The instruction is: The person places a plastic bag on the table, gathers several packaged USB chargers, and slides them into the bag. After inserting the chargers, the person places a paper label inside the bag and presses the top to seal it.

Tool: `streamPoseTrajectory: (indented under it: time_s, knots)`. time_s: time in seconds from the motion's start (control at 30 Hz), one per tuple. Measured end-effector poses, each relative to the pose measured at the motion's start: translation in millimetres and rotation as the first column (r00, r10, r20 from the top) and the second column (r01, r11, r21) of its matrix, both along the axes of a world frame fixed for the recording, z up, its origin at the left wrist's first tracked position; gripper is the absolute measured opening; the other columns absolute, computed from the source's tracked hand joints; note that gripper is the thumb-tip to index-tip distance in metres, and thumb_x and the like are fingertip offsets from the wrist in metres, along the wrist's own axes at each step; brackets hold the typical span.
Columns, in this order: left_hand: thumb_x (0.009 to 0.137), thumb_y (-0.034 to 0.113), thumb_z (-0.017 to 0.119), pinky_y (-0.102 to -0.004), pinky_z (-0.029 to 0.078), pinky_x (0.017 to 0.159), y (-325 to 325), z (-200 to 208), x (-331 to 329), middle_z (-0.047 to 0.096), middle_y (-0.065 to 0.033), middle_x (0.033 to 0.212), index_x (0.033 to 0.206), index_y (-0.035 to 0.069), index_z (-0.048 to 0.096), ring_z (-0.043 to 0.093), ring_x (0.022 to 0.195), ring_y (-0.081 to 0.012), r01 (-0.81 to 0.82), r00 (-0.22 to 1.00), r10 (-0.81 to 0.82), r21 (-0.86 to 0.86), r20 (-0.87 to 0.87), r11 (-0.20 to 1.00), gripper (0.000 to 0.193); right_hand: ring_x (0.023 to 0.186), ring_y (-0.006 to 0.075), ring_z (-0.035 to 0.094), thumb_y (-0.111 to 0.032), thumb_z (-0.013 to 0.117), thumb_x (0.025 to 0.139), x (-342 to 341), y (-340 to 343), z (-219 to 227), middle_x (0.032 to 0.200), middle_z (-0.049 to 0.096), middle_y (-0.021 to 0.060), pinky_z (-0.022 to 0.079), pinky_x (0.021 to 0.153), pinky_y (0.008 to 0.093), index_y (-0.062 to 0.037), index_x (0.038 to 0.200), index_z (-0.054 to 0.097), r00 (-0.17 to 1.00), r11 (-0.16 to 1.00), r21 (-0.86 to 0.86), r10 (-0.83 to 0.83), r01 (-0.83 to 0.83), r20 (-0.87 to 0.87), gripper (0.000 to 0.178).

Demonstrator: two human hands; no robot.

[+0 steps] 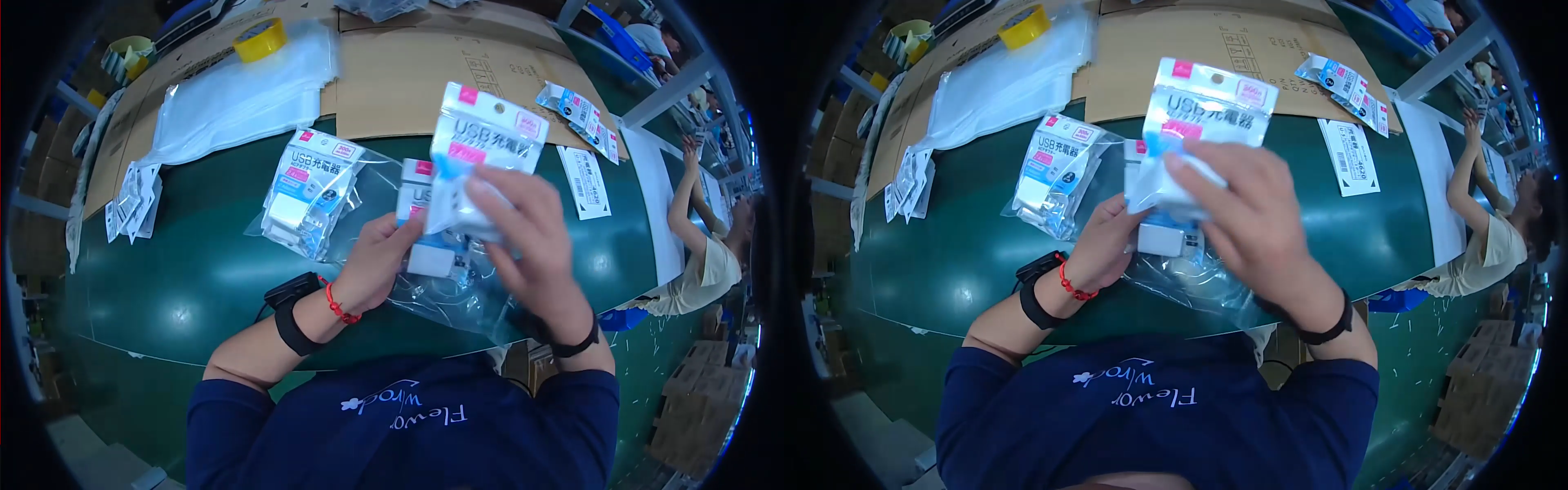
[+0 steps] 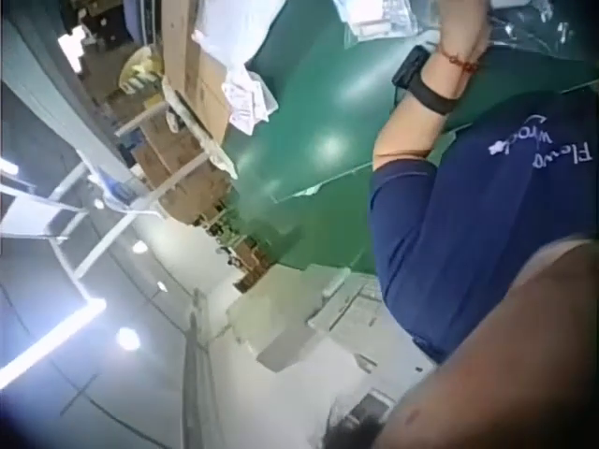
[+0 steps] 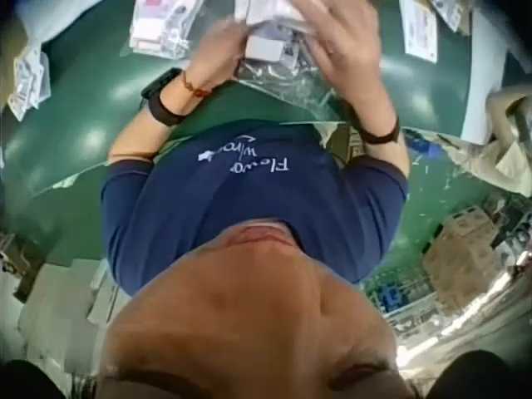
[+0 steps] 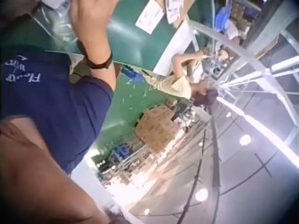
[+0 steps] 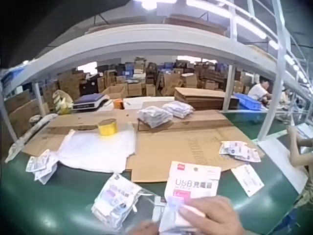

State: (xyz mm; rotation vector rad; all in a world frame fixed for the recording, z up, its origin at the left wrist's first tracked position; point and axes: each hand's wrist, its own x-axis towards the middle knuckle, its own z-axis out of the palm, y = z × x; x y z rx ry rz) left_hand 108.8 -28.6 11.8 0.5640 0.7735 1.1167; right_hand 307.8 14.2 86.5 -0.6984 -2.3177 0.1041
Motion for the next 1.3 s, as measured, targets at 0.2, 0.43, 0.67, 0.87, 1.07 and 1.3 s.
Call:
streamPoseTrajectory:
  time_s: [0.2, 0.43, 0.67, 0.87, 1.07, 1.3]
  knots:
    - [0.093, 0.022, 0.059, -0.0304, 0.049, 0.088, 1, 29, 1, 0.056, -0.011, 0.123, 0.129, 0.001, 0.046, 0.058, 0.107, -0.0155, 0.179, 0.904, -0.121, -0.106, 0.411, 0.978, 0.043, 0.119, 0.0319, 0.048, -0.027, 0.068, 0.08, -8, -16, -10, 0.134, 0.048, 0.0162, 0.036, 0.098, 0.0451, -0.0079, 0.129, 0.053, 0.958, 0.997, -0.075, 0.015, 0.007, 0.288, 0.055]
    - [0.091, 0.022, 0.063, -0.0316, 0.048, 0.09, -4, 13, 4, 0.057, -0.0093, 0.119, 0.127, 0.001, 0.046, 0.058, 0.105, -0.0156, 0.092, 0.995, -0.095, 0.08, 0.037, 0.993, 0.045, 0.123, 0.0305, 0.043, -0.02, 0.067, 0.081, 1, -20, -20, 0.138, 0.043, 0.0171, 0.033, 0.102, 0.0434, -0.006, 0.131, 0.05, 0.995, 0.994, -0.105, 0.023, -0.012, 0.099, 0.054]
    - [0.088, 0.016, 0.066, -0.0333, 0.047, 0.092, -12, 6, 0, 0.057, -0.0092, 0.121, 0.128, 0.001, 0.047, 0.058, 0.106, -0.0167, 0.186, 0.945, -0.088, 0.299, -0.314, 0.936, 0.046, 0.118, 0.0316, 0.051, -0.008, 0.063, 0.082, 1, -18, -16, 0.13, 0.052, 0.0187, 0.038, 0.101, 0.0404, -0.0018, 0.128, 0.053, 0.671, 0.607, -0.711, -0.363, -0.357, -0.647, 0.047]
    - [0.09, 0.02, 0.063, -0.0344, 0.045, 0.096, -3, 3, 9, 0.053, -0.0123, 0.129, 0.132, 0.0, 0.043, 0.055, 0.114, -0.0204, -0.082, 0.791, 0.41, 0.585, -0.454, 0.807, 0.051, 0.118, 0.0309, 0.055, -0.01, 0.065, 0.08, 11, -21, -7, 0.122, 0.06, 0.0173, 0.038, 0.104, 0.0399, -0.0007, 0.122, 0.058, 0.908, 0.731, -0.583, 0.12, -0.355, -0.402, 0.044]
    - [0.095, 0.021, 0.051, -0.0354, 0.044, 0.098, -4, 30, -14, 0.049, -0.015, 0.133, 0.138, 0.001, 0.034, 0.051, 0.12, -0.022, 0.213, 0.927, -0.184, -0.055, 0.326, 0.976, 0.05, 0.126, 0.0314, 0.048, -0.011, 0.063, 0.078, 3, -29, -16, 0.131, 0.055, 0.0102, 0.032, 0.109, 0.0463, -0.0063, 0.118, 0.062, 0.935, 0.944, 0.009, 0.324, -0.329, 0.142, 0.04]
    - [0.096, 0.01, 0.044, -0.0376, 0.045, 0.098, -2, 19, -15, 0.048, -0.0152, 0.133, 0.142, 0.005, 0.03, 0.051, 0.121, -0.0248, 0.164, 0.945, -0.147, -0.034, 0.294, 0.986, 0.049, 0.132, 0.031, 0.041, -0.006, 0.06, 0.079, 0, -26, -21, 0.136, 0.05, 0.009, 0.026, 0.113, 0.0478, -0.0082, 0.124, 0.058, 0.85, 0.882, -0.197, 0.466, -0.427, 0.244, 0.046]
